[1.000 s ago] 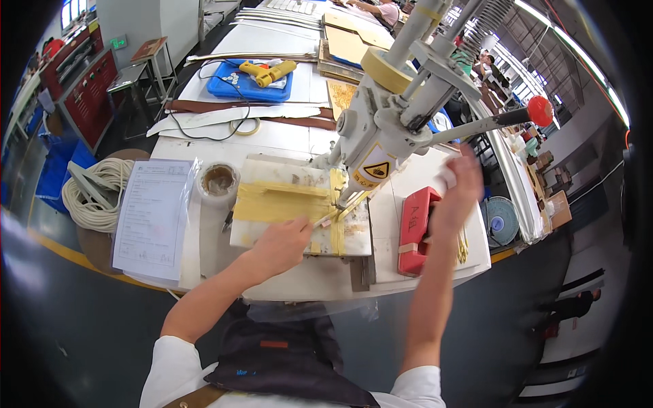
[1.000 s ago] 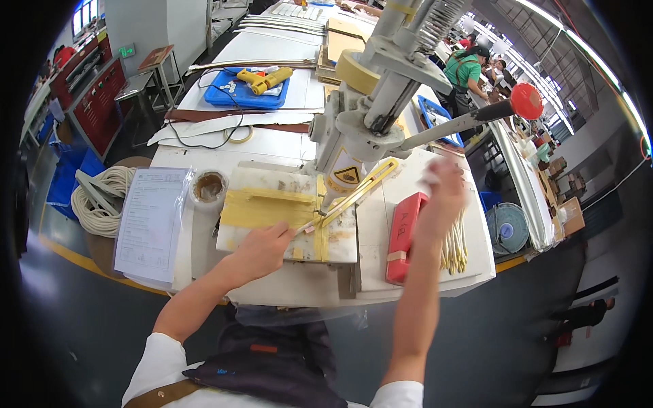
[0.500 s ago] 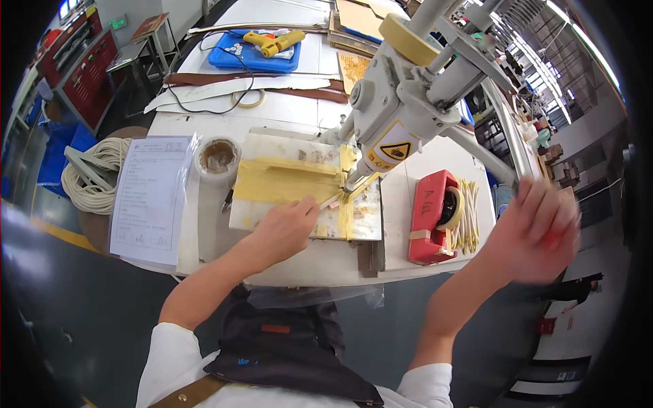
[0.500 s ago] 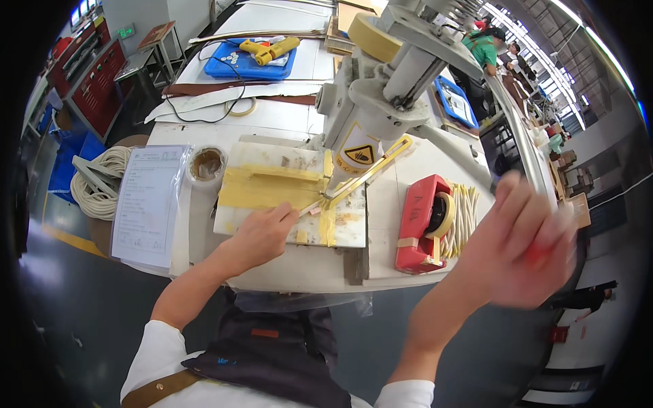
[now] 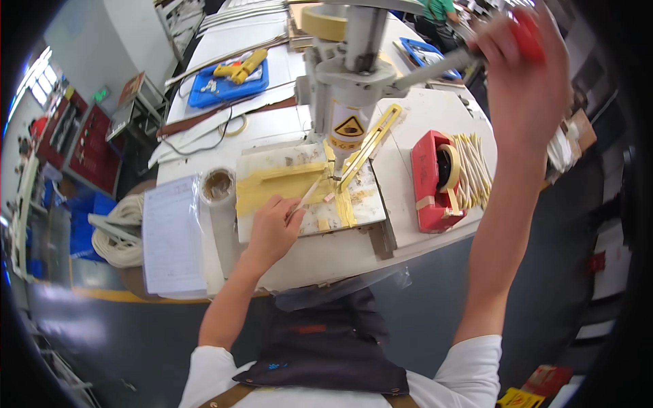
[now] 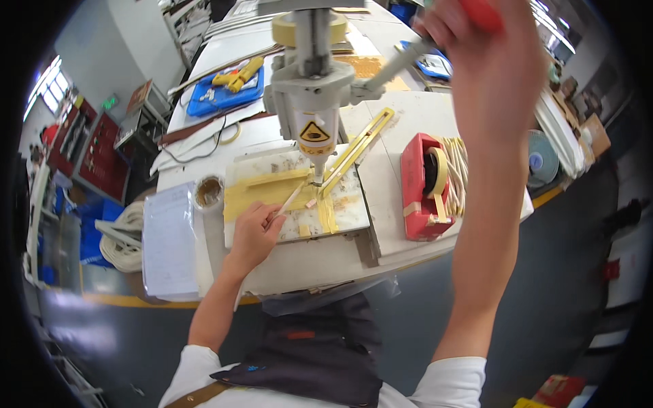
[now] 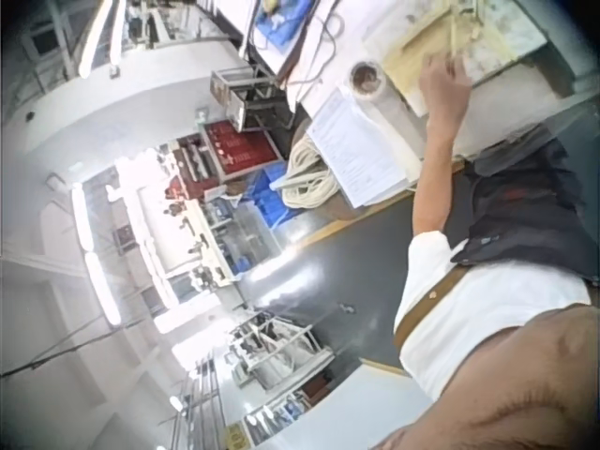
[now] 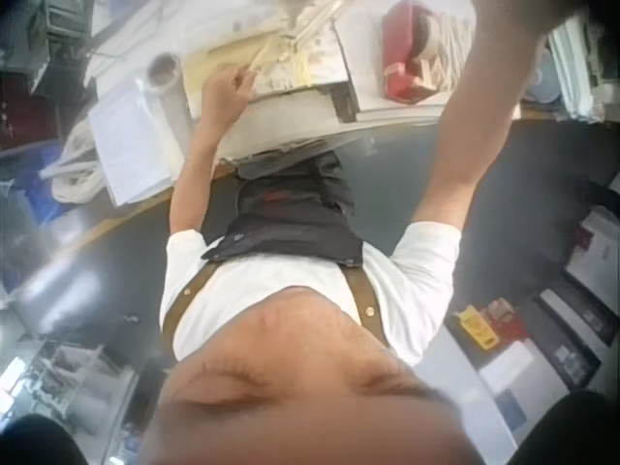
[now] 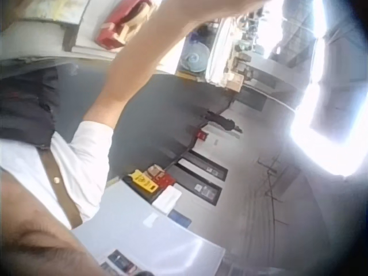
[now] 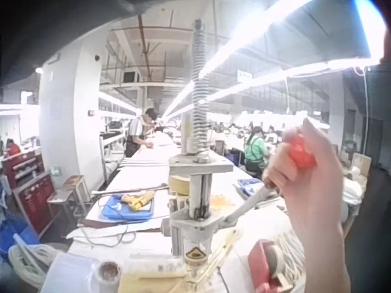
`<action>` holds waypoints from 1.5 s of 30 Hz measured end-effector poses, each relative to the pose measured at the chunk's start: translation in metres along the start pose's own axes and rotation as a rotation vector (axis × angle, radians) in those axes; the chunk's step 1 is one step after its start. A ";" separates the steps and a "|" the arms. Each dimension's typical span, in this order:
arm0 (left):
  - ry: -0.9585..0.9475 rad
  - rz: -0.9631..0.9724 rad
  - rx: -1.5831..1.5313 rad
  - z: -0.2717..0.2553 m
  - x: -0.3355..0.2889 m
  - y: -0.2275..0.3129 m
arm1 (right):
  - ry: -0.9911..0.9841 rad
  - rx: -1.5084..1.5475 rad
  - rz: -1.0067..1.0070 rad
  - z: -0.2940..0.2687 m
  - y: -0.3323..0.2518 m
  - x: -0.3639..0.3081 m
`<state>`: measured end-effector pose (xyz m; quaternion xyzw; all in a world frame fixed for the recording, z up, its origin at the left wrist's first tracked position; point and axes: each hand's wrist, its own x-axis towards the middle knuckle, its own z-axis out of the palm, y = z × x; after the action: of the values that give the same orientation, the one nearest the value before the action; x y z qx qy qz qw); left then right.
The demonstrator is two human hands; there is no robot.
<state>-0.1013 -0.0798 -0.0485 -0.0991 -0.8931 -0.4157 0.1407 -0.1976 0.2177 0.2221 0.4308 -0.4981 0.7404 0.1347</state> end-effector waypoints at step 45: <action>-0.044 -0.378 -0.588 -0.004 0.000 -0.011 | 0.486 -0.407 0.684 -0.027 -0.004 -0.154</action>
<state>-0.1041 -0.0899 -0.0542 0.0229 -0.7405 -0.6717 0.0076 -0.1171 0.2786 0.1021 0.0208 -0.7007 0.7090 0.0772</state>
